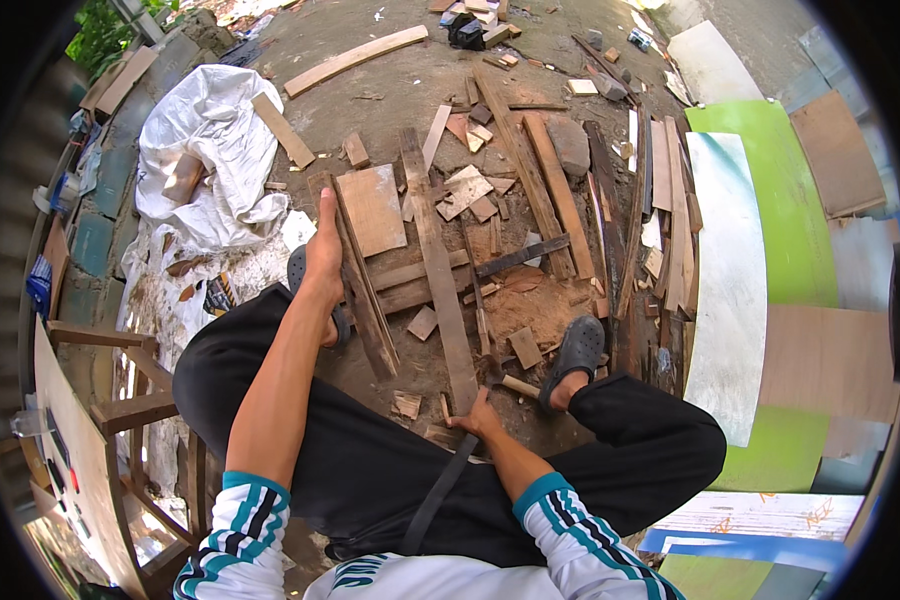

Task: The person sits on the ground and sorts through a pile of scrap wood and debris. They pick up and examine several pieces of wood and a large white board, moving them aside or placing them on top of other items.

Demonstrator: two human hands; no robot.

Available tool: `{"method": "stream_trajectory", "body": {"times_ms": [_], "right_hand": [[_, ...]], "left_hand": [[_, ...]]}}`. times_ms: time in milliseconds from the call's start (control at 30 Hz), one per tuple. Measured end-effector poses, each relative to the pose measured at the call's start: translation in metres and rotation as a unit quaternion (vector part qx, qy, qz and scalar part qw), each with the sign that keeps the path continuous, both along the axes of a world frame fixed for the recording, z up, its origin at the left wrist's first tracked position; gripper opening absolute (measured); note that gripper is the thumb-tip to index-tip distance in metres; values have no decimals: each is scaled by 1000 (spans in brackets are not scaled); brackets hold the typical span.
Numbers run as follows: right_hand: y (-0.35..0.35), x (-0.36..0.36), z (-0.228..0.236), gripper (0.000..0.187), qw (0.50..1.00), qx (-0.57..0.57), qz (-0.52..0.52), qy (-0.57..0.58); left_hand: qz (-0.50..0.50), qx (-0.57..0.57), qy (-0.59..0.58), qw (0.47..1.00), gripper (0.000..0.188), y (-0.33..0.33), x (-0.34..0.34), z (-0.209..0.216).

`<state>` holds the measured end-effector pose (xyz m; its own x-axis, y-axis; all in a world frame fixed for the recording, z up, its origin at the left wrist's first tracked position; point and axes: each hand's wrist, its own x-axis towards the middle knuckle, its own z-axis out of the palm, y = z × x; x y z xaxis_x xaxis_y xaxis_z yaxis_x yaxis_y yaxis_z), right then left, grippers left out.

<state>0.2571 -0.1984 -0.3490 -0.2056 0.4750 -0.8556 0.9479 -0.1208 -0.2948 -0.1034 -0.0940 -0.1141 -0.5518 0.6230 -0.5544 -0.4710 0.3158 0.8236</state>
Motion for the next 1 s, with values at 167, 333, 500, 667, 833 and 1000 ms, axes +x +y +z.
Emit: {"method": "stream_trajectory", "body": {"times_ms": [167,333,500,667,833,1000], "right_hand": [[-10,2,-20,116,997,56,-31,45],[-17,9,-33,111,985,126,-53,106],[-9,14,-35,106,972,170,-40,154],[5,8,-24,101,974,169,-18,150],[10,4,-25,98,972,175,-7,157],[-1,-14,-20,100,982,130,-49,130]], "left_hand": [[11,-2,-7,1000,108,-12,-15,-21],[17,-32,1,999,106,-17,-7,-9],[11,-23,3,1000,105,-17,-10,-19],[-2,-33,10,999,107,-17,-18,-32],[-8,-39,6,999,110,-8,-11,-30],[-8,-45,6,999,113,-12,-15,-39]]}}
